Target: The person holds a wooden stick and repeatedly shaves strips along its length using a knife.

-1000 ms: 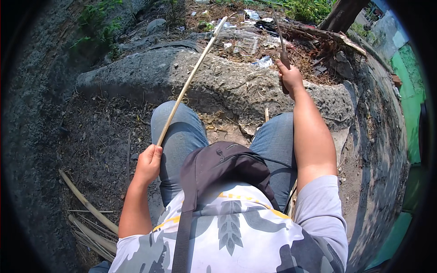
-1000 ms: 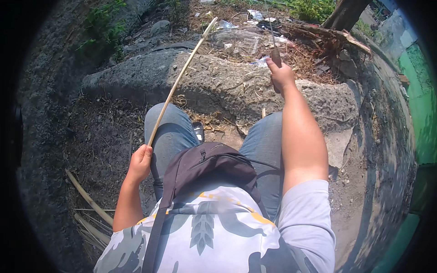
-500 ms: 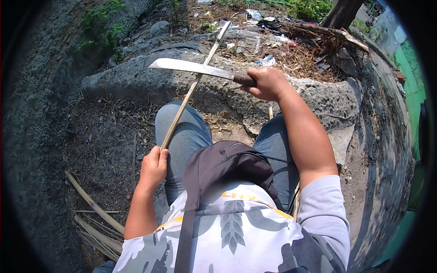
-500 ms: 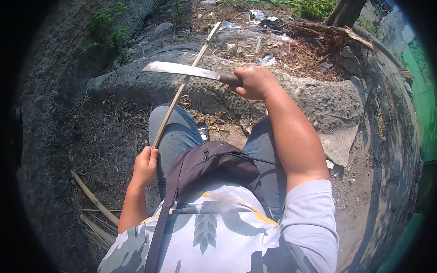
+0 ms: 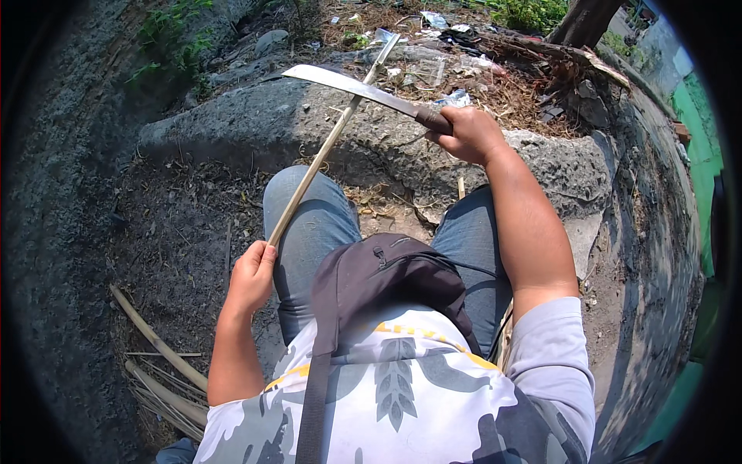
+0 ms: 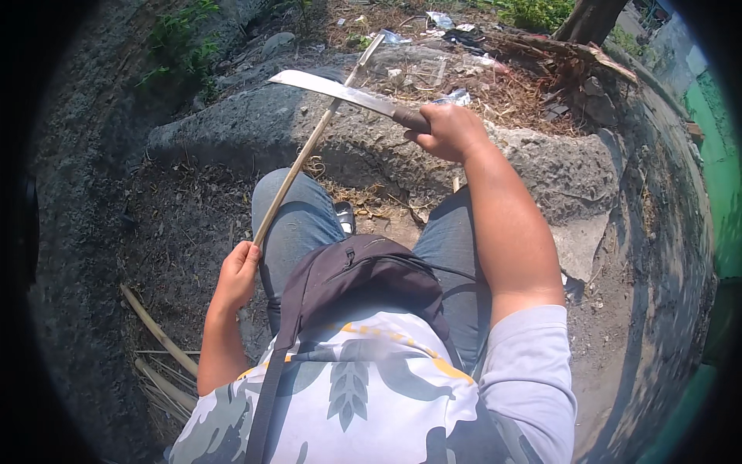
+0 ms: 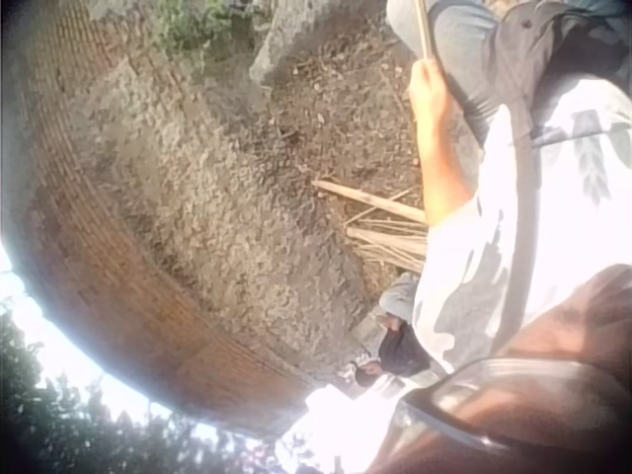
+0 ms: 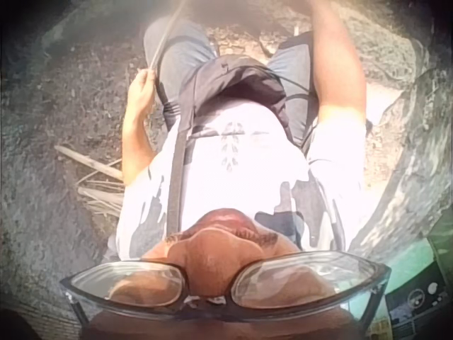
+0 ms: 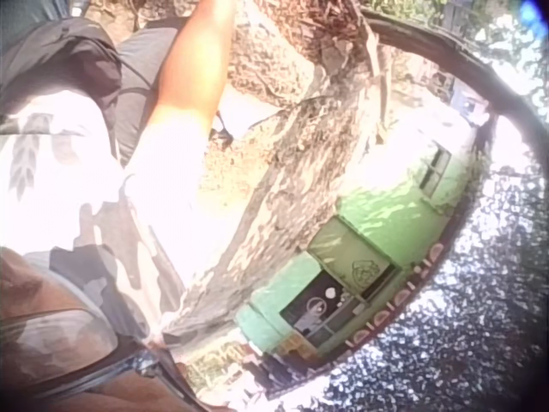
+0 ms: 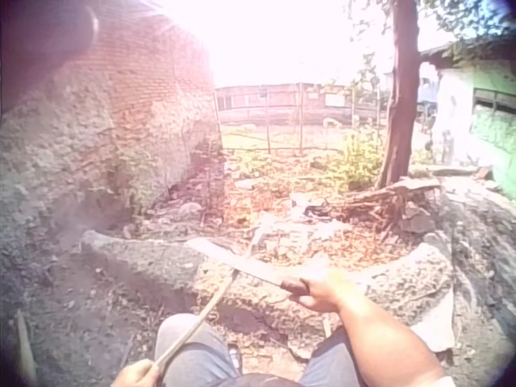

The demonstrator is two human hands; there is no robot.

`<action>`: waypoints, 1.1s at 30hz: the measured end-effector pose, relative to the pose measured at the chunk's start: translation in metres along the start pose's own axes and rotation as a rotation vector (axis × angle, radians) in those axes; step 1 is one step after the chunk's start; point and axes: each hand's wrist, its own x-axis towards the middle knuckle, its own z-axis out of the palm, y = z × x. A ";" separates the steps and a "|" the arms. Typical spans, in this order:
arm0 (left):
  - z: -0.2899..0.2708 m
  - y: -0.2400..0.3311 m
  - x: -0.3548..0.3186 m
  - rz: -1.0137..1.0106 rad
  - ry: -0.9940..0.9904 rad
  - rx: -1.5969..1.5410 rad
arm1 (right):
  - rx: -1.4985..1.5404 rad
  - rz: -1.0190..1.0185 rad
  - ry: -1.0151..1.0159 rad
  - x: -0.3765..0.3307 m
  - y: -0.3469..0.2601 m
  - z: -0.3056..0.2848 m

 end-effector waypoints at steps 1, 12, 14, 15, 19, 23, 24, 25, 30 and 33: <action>0.001 0.002 -0.001 0.000 0.002 0.001 | -0.004 -0.023 0.001 0.000 -0.002 0.000; 0.021 0.025 -0.008 0.194 0.244 0.470 | -0.123 -0.206 -0.138 -0.001 -0.039 0.003; 0.025 0.021 -0.008 0.215 0.276 0.510 | -0.136 -0.171 -0.159 0.002 -0.034 0.004; 0.026 0.021 -0.009 0.195 0.276 0.524 | -0.030 -0.095 -0.068 0.003 -0.023 0.012; 0.027 0.025 -0.006 0.208 0.283 0.555 | 0.084 0.063 -0.005 0.004 -0.010 0.016; 0.024 0.022 -0.007 0.195 0.254 0.566 | -0.004 0.089 -0.130 0.002 -0.024 0.009; 0.024 0.024 -0.005 0.196 0.255 0.551 | 0.028 0.060 -0.155 0.000 -0.025 0.010; 0.024 0.025 -0.004 0.196 0.256 0.536 | 0.015 -0.018 -0.138 -0.001 -0.029 0.006; 0.024 0.023 -0.003 0.180 0.255 0.463 | -0.077 -0.168 -0.098 0.002 -0.035 0.010; 0.025 0.026 0.003 0.222 0.248 0.473 | 0.341 0.141 -0.242 0.013 0.005 0.016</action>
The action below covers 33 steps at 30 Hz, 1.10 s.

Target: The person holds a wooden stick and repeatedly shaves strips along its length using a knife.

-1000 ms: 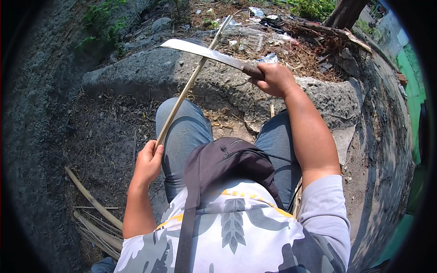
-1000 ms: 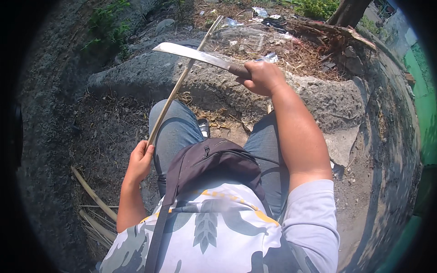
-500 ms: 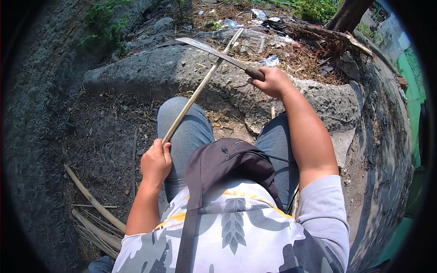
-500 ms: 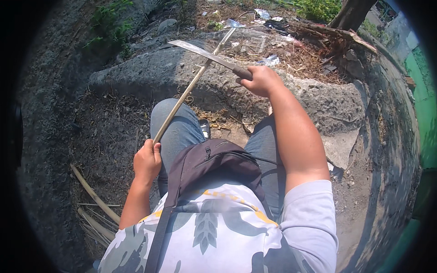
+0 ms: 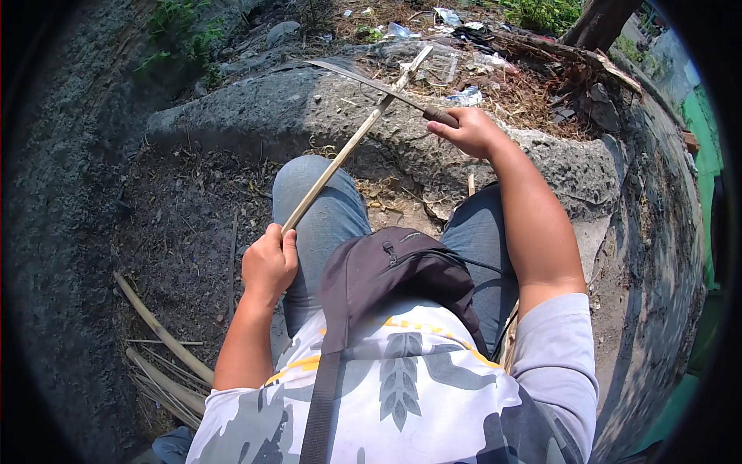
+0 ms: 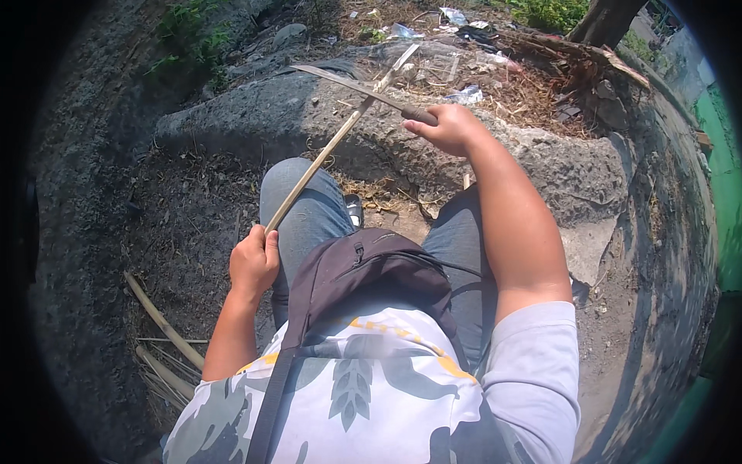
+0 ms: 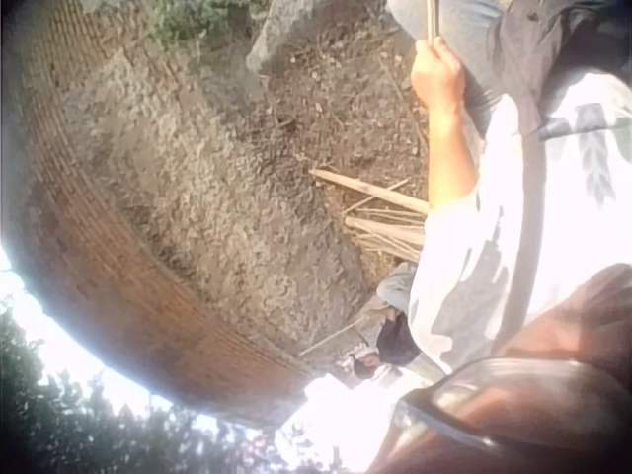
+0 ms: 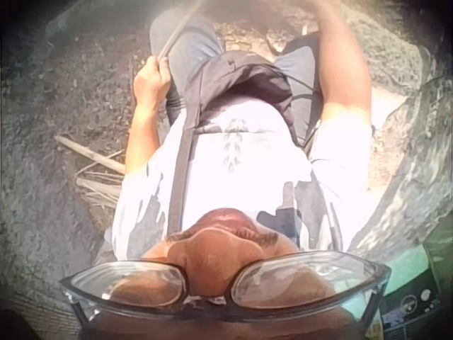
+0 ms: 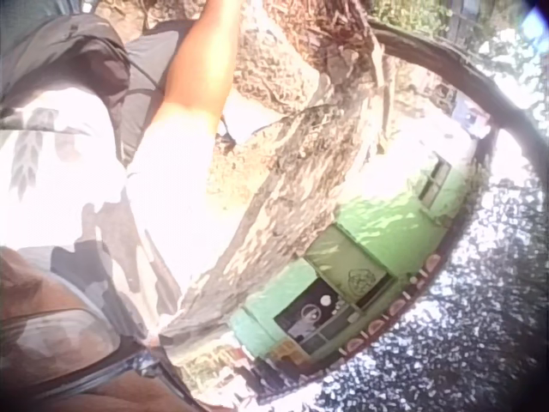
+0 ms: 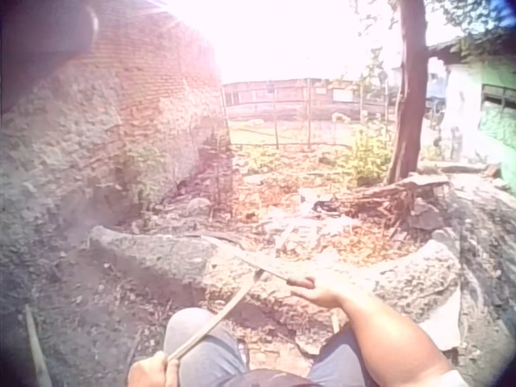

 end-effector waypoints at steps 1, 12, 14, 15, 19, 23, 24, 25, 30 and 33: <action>0.000 0.002 0.001 0.011 -0.001 0.014 | -0.002 -0.008 -0.005 -0.002 -0.007 0.002; 0.000 -0.004 0.002 0.010 -0.001 -0.024 | -0.329 -0.286 0.100 -0.018 -0.038 0.008; 0.003 -0.004 0.001 0.047 0.029 -0.040 | -0.333 -0.279 0.117 -0.018 -0.036 0.006; 0.005 -0.006 0.000 0.042 0.029 -0.039 | -0.338 -0.271 0.137 -0.017 -0.037 0.005; 0.009 -0.006 -0.001 0.033 0.062 -0.120 | -0.485 -0.311 0.190 -0.001 -0.030 0.013; 0.002 -0.004 -0.003 0.012 0.049 -0.079 | -0.439 -0.254 0.358 0.000 -0.014 0.014; 0.002 -0.004 -0.002 0.011 0.051 -0.080 | -0.413 -0.201 0.337 -0.003 -0.007 0.012; 0.002 -0.004 0.001 0.018 0.043 -0.073 | -0.414 -0.204 0.339 -0.005 -0.008 0.010; 0.004 -0.003 0.002 -0.003 0.015 -0.050 | -0.432 -0.386 0.138 -0.012 -0.027 0.019; 0.005 -0.003 -0.007 -0.026 0.033 -0.089 | -0.405 -0.431 0.188 -0.012 -0.032 0.019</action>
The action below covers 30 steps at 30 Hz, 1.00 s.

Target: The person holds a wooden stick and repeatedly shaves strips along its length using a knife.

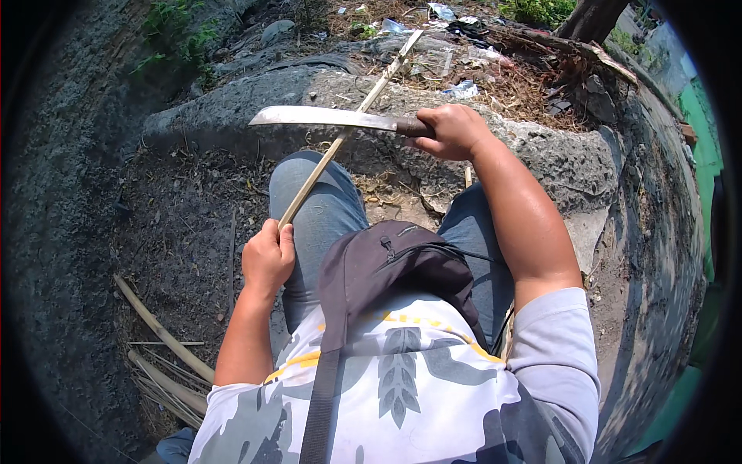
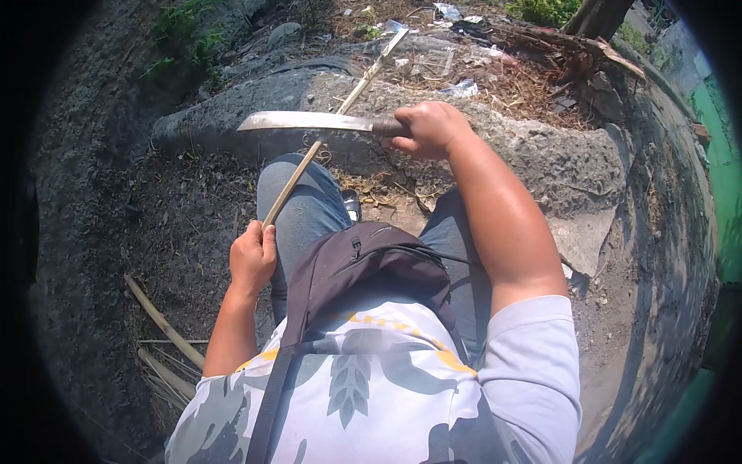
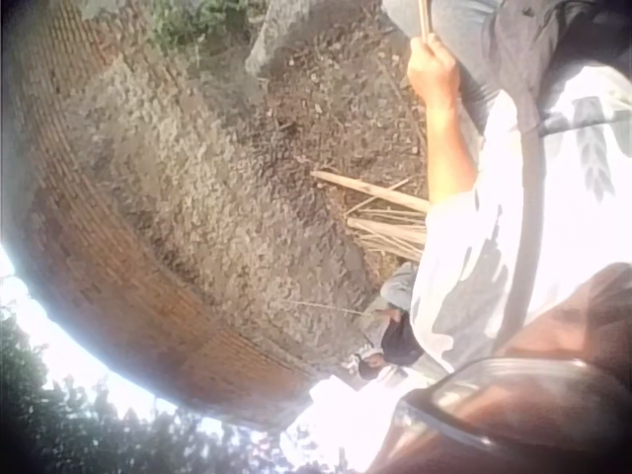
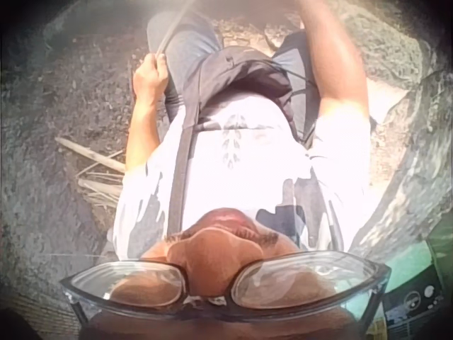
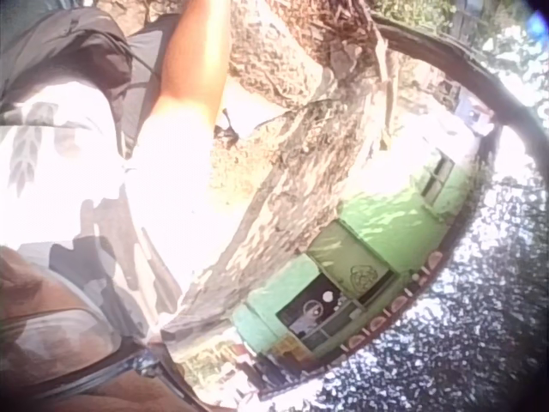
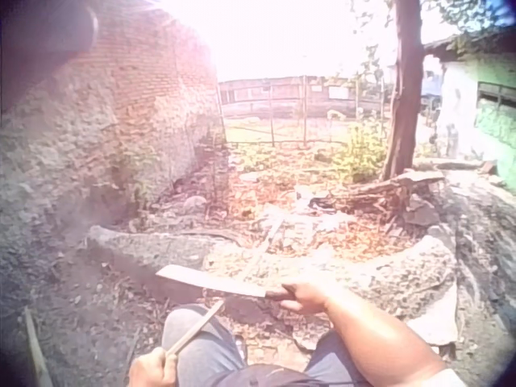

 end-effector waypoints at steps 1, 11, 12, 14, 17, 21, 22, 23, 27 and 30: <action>0.001 0.000 0.004 0.018 0.021 0.004 | 0.102 0.054 -0.001 0.001 0.006 0.000; 0.002 -0.001 0.005 0.036 0.020 0.025 | 0.072 0.091 -0.079 -0.004 -0.007 -0.006; 0.001 0.000 0.004 0.035 0.024 0.023 | 0.097 0.097 -0.163 -0.004 -0.014 -0.010; 0.001 0.001 0.005 0.030 0.014 0.026 | 0.088 0.088 -0.161 -0.002 -0.016 -0.013; 0.002 -0.001 0.007 0.034 0.006 0.016 | 0.012 0.141 -0.148 0.001 -0.002 -0.015; 0.002 0.002 0.009 0.047 0.010 0.023 | 0.058 0.191 -0.081 -0.002 0.006 -0.011; 0.001 0.003 0.008 0.049 0.009 0.022 | 0.043 0.154 0.005 -0.004 0.003 -0.006; 0.000 0.004 0.007 0.032 0.001 0.029 | 0.062 0.151 0.018 -0.005 0.001 -0.003; 0.003 0.000 0.006 0.027 0.019 0.002 | 0.062 0.028 0.021 -0.004 -0.009 -0.005; 0.004 -0.001 0.005 0.007 0.018 0.015 | 0.011 -0.090 0.011 0.003 -0.017 -0.002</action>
